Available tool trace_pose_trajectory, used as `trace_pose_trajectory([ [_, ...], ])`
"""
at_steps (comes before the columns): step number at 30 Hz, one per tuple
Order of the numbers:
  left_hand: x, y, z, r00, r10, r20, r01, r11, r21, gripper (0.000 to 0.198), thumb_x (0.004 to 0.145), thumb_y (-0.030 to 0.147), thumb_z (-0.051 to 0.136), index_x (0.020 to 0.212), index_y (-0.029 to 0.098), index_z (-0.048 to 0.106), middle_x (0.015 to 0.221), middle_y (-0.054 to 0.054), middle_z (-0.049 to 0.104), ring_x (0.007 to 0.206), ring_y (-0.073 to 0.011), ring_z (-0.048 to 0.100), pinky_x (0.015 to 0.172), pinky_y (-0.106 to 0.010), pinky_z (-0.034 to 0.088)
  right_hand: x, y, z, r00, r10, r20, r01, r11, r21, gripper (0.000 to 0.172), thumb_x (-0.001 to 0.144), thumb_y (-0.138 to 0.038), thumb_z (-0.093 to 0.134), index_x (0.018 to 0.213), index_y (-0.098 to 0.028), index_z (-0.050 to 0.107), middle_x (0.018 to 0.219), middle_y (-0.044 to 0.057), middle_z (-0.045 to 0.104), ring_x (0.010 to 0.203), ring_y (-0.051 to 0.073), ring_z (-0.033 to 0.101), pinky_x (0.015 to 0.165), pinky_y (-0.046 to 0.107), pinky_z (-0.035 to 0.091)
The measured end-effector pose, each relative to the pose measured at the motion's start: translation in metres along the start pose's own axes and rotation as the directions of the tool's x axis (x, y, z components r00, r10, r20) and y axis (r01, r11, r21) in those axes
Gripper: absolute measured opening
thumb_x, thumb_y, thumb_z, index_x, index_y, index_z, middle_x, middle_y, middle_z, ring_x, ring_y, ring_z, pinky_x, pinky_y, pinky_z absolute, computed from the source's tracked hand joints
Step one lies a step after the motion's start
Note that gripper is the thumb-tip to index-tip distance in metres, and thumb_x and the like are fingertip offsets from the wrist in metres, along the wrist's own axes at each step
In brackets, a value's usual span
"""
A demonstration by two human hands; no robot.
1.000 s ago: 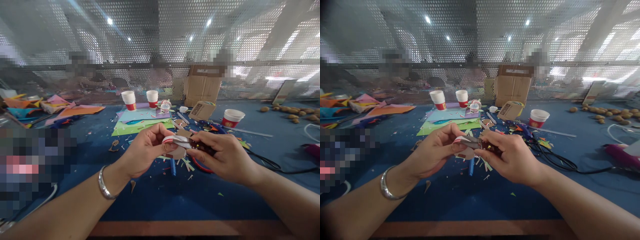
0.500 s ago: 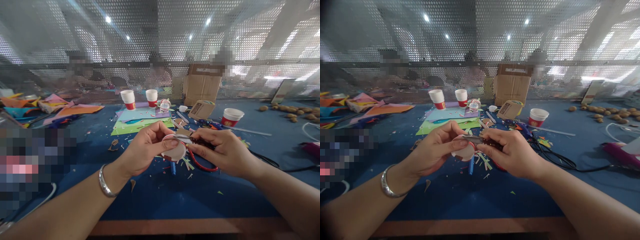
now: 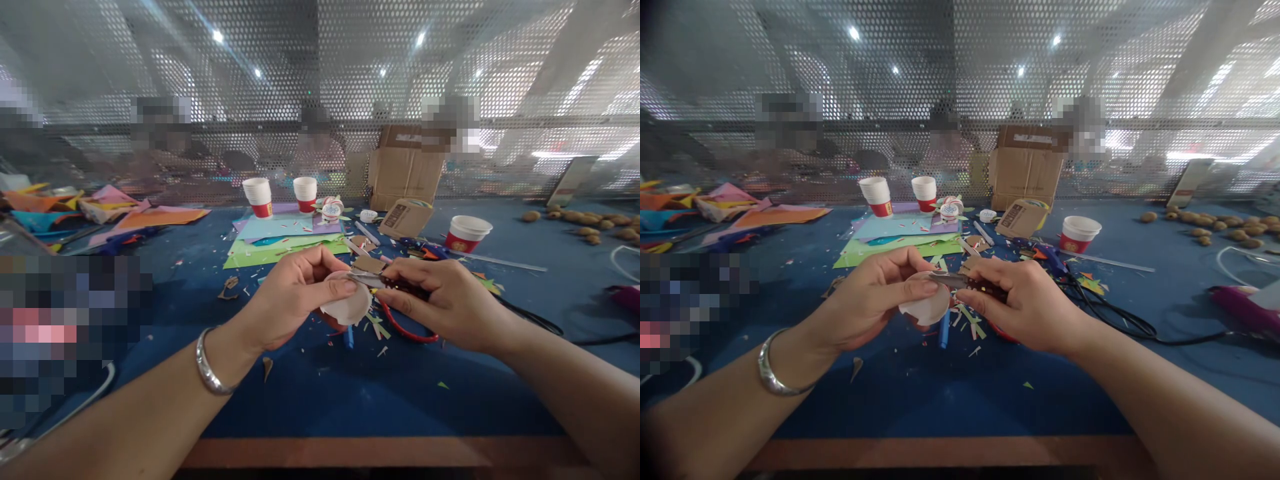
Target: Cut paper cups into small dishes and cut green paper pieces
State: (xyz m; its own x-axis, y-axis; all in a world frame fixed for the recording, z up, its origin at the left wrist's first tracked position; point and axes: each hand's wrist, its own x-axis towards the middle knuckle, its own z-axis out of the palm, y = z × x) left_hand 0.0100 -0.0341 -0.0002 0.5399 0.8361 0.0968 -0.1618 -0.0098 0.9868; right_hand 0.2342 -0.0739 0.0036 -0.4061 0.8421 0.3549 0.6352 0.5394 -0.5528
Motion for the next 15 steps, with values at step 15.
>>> trace_pose_trajectory([
  [15,-0.0028,0.0075,0.0030,0.980,-0.197,-0.005,0.197,0.980,-0.023,0.022,0.080,0.024,0.076,0.081,0.015,0.056,0.071,-0.003,0.069,0.056,-0.0153,0.066,0.046,-0.027,0.058,0.0002,-0.0002,0.0015,1.000,0.005,-0.010,-0.005,1.000,-0.030,0.021,0.097,-0.033,0.056,0.082,-0.019,0.057,0.067,-0.005,0.051,0.060,0.010,0.041,0.056,0.023,0.035],
])
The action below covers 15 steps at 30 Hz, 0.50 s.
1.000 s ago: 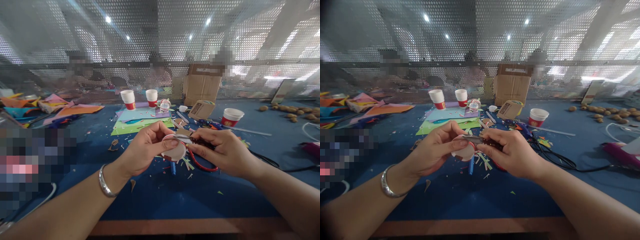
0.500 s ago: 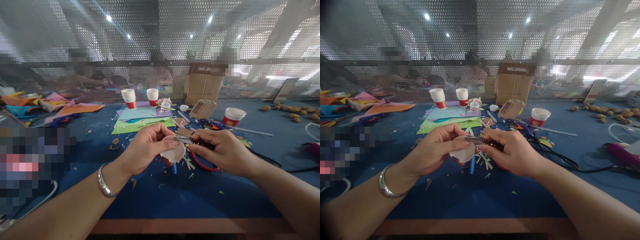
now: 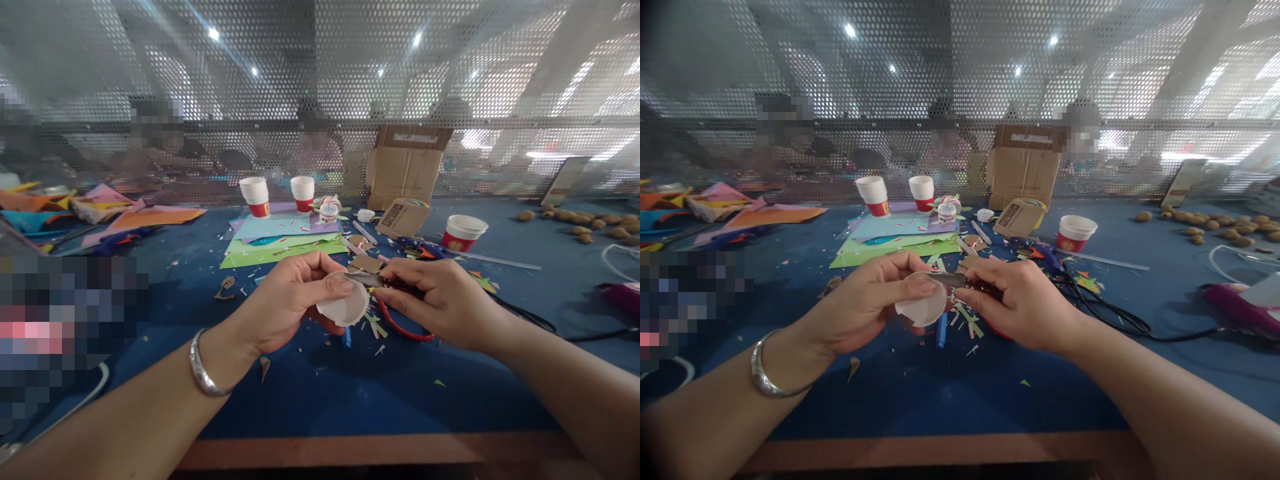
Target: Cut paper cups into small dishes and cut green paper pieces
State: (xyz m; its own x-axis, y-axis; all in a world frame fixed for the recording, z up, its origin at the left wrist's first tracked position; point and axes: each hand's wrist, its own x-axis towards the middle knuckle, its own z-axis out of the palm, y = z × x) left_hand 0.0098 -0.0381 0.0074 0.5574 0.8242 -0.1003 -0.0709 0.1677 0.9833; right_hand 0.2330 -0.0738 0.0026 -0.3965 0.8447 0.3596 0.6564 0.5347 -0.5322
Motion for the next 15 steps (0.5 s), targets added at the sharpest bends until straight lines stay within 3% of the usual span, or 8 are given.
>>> trace_pose_trajectory([
  [5,0.0002,0.0014,-0.0031,0.999,-0.040,0.016,0.040,0.999,0.013,0.024,0.079,0.026,0.078,0.082,0.015,0.056,0.071,-0.004,0.070,0.056,-0.0158,0.066,0.045,-0.026,0.057,-0.0001,0.0008,-0.0004,1.000,0.001,0.028,-0.001,1.000,0.003,0.023,0.097,-0.035,0.056,0.081,-0.019,0.057,0.062,-0.006,0.044,0.056,0.010,0.037,0.052,0.023,0.032],
  [15,0.0007,-0.0002,-0.0080,0.992,-0.089,0.084,0.085,0.995,0.051,0.024,0.078,0.025,0.078,0.083,0.014,0.058,0.070,-0.006,0.071,0.058,-0.0168,0.067,0.045,-0.025,0.057,-0.0005,0.0028,0.0028,0.997,-0.027,0.066,0.028,1.000,-0.007,0.027,0.098,-0.040,0.056,0.083,-0.018,0.061,0.067,-0.004,0.050,0.058,0.010,0.040,0.054,0.025,0.033],
])
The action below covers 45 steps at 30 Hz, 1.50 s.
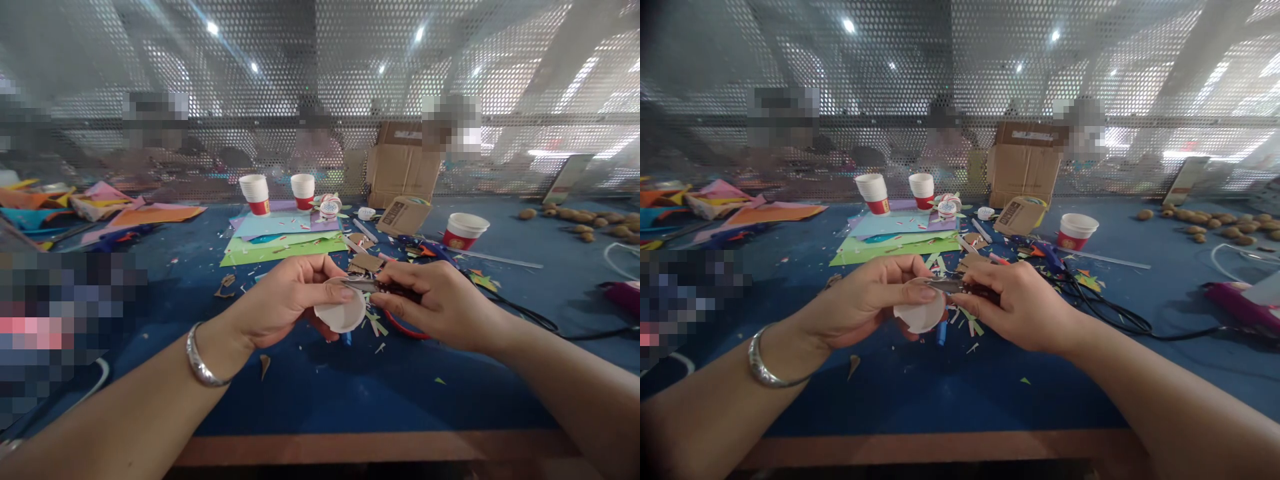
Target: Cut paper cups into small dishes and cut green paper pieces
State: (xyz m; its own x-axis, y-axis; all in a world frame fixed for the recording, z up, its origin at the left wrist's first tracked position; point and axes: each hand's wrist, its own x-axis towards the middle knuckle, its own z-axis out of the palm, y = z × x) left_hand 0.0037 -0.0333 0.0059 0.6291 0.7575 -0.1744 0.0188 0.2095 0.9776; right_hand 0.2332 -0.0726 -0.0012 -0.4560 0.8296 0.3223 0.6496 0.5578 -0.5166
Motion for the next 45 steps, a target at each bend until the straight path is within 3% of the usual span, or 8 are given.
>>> trace_pose_trajectory([
  [9,0.000,0.001,0.002,1.000,0.005,-0.001,-0.005,0.999,-0.038,0.021,0.080,0.024,0.076,0.082,0.016,0.057,0.073,-0.005,0.071,0.060,-0.0180,0.068,0.048,-0.027,0.057,0.000,-0.001,-0.001,0.999,-0.014,-0.031,0.013,0.999,-0.030,0.025,0.098,-0.036,0.055,0.082,-0.018,0.060,0.064,-0.006,0.045,0.055,0.009,0.036,0.053,0.024,0.031],
  [17,0.001,-0.002,0.003,0.999,0.030,0.017,-0.029,0.997,-0.078,0.022,0.078,0.024,0.079,0.081,0.015,0.060,0.073,-0.003,0.070,0.057,-0.0141,0.066,0.047,-0.024,0.057,0.000,0.000,0.000,0.999,0.041,0.008,-0.041,0.999,-0.028,0.033,0.098,-0.051,0.053,0.093,-0.019,0.062,0.074,-0.003,0.057,0.062,0.012,0.046,0.057,0.026,0.034],
  [23,0.001,-0.004,0.004,0.998,0.059,0.020,-0.059,0.998,-0.025,0.022,0.079,0.027,0.080,0.085,0.015,0.062,0.074,-0.002,0.071,0.059,-0.0128,0.065,0.050,-0.024,0.057,0.000,-0.003,0.002,0.998,0.050,0.031,-0.050,0.999,-0.008,0.032,0.099,-0.049,0.052,0.099,-0.019,0.064,0.079,0.000,0.062,0.065,0.013,0.051,0.059,0.025,0.035],
  [33,0.003,-0.009,0.008,0.996,0.084,0.022,-0.083,0.996,-0.025,0.025,0.076,0.026,0.083,0.083,0.015,0.061,0.070,-0.001,0.070,0.058,-0.0108,0.064,0.051,-0.021,0.054,-0.002,-0.003,0.002,0.995,0.075,0.060,-0.080,0.993,0.089,0.033,0.099,-0.048,0.051,0.088,-0.018,0.061,0.071,-0.003,0.053,0.062,0.011,0.044,0.057,0.025,0.034],
  [39,0.002,-0.005,0.003,0.998,0.047,0.048,-0.048,0.999,0.017,0.026,0.077,0.031,0.082,0.088,0.015,0.064,0.076,-0.003,0.072,0.062,-0.0135,0.065,0.052,-0.024,0.057,0.002,-0.003,0.000,0.993,0.076,0.086,-0.086,0.990,0.114,0.035,0.100,-0.047,0.049,0.088,-0.018,0.062,0.075,-0.002,0.055,0.068,0.013,0.048,0.062,0.026,0.036],
  [45,0.003,-0.003,0.001,0.997,0.078,0.023,-0.079,0.996,0.048,0.026,0.080,0.032,0.079,0.093,0.013,0.067,0.079,-0.007,0.073,0.060,-0.0118,0.064,0.047,-0.018,0.049,0.007,-0.002,0.000,0.997,0.014,0.074,-0.023,0.992,0.126,0.034,0.101,-0.046,0.047,0.087,-0.019,0.061,0.078,-0.001,0.057,0.072,0.014,0.052,0.069,0.026,0.040],
])
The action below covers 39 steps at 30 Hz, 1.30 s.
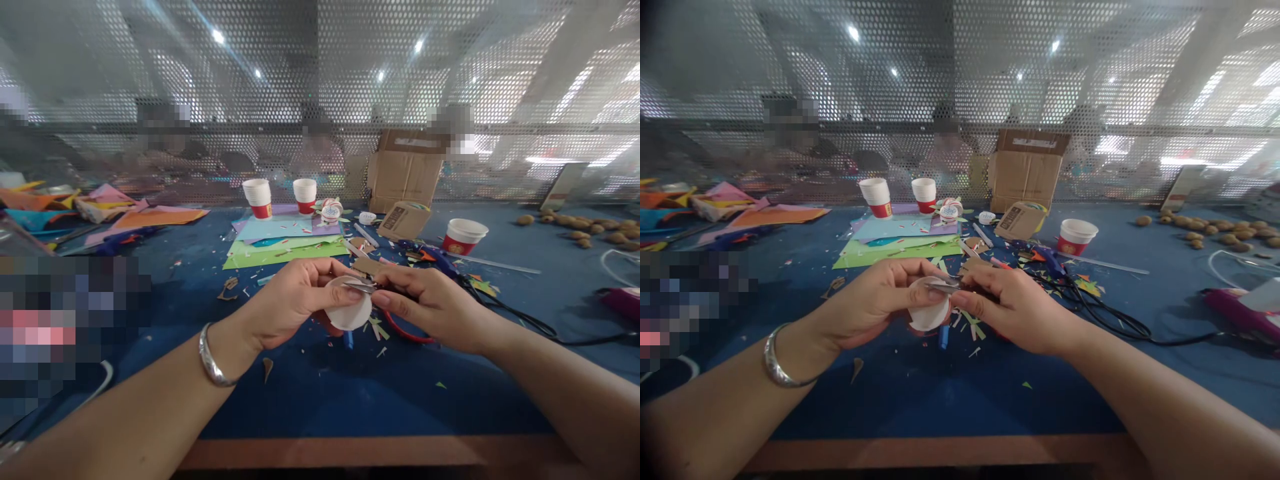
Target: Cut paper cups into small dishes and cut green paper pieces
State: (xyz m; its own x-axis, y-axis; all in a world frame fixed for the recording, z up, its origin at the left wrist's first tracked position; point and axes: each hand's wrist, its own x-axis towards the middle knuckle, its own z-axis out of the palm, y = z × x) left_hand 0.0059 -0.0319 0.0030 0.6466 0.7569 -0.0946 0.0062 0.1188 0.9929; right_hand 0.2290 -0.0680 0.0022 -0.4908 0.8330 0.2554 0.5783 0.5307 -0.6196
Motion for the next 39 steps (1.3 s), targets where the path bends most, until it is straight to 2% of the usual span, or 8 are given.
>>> trace_pose_trajectory([
  [4,-0.0001,-0.0016,0.0011,1.000,0.008,-0.013,-0.008,1.000,-0.030,0.027,0.080,0.033,0.080,0.095,0.015,0.068,0.082,-0.006,0.073,0.062,-0.0132,0.065,0.050,-0.021,0.053,0.0002,0.0008,-0.0011,1.000,-0.004,0.005,0.004,1.000,0.012,0.034,0.101,-0.046,0.047,0.088,-0.019,0.062,0.085,0.002,0.064,0.077,0.016,0.057,0.070,0.028,0.042],
  [8,-0.0012,-0.0031,0.0024,0.999,0.025,-0.037,-0.026,0.999,-0.027,0.034,0.077,0.034,0.082,0.101,0.015,0.066,0.082,-0.006,0.073,0.062,-0.0151,0.067,0.053,-0.025,0.056,-0.0008,0.0010,-0.0014,1.000,0.012,-0.002,-0.012,1.000,0.014,0.032,0.101,-0.045,0.048,0.091,-0.018,0.063,0.086,0.002,0.064,0.078,0.016,0.057,0.070,0.027,0.042],
  [15,-0.0052,0.0003,0.0081,0.994,0.083,-0.068,-0.083,0.997,-0.004,0.060,0.079,0.031,0.082,0.132,0.018,0.054,0.076,-0.002,0.073,0.057,-0.0119,0.064,0.053,-0.021,0.054,-0.0012,0.0015,-0.0007,1.000,0.009,-0.010,-0.009,1.000,-0.007,0.035,0.101,-0.046,0.048,0.085,-0.018,0.061,0.078,0.000,0.057,0.071,0.014,0.049,0.065,0.026,0.039],
  [20,-0.0066,0.0013,0.0072,0.998,0.051,-0.037,-0.052,0.998,-0.032,0.061,0.079,0.031,0.081,0.133,0.018,0.054,0.075,-0.003,0.072,0.056,-0.0132,0.063,0.050,-0.024,0.057,-0.0024,0.0035,0.0016,0.999,0.003,-0.034,-0.004,0.999,-0.035,0.036,0.102,-0.046,0.047,0.084,-0.018,0.061,0.079,0.001,0.061,0.071,0.014,0.052,0.066,0.026,0.040],
  [26,-0.0037,0.0012,0.0059,1.000,-0.004,-0.010,0.003,0.997,-0.075,0.059,0.080,0.032,0.080,0.132,0.019,0.055,0.082,-0.008,0.074,0.066,-0.0179,0.069,0.048,-0.024,0.057,-0.0025,0.0056,0.0028,0.999,0.004,-0.032,-0.004,1.000,-0.003,0.038,0.102,-0.047,0.045,0.089,-0.017,0.065,0.078,0.001,0.061,0.070,0.014,0.052,0.065,0.026,0.040],
  [33,-0.0056,0.0011,0.0031,1.000,-0.001,0.013,0.002,0.997,-0.072,0.053,0.083,0.028,0.078,0.129,0.018,0.054,0.080,-0.007,0.074,0.059,-0.0129,0.065,0.046,-0.019,0.053,-0.0008,0.0045,0.0014,1.000,0.023,0.014,-0.023,0.998,0.057,0.037,0.101,-0.048,0.048,0.089,-0.017,0.065,0.080,0.001,0.062,0.076,0.015,0.054,0.068,0.027,0.040],
  [39,-0.0039,0.0005,0.0029,0.999,0.023,0.024,-0.021,0.998,-0.059,0.052,0.083,0.029,0.079,0.127,0.019,0.054,0.080,-0.007,0.074,0.058,-0.0124,0.064,0.045,-0.017,0.050,-0.0010,0.0041,0.0013,1.000,0.012,0.000,-0.012,0.998,0.060,0.035,0.100,-0.046,0.050,0.085,-0.017,0.063,0.078,0.000,0.059,0.073,0.014,0.052,0.067,0.026,0.039],
])
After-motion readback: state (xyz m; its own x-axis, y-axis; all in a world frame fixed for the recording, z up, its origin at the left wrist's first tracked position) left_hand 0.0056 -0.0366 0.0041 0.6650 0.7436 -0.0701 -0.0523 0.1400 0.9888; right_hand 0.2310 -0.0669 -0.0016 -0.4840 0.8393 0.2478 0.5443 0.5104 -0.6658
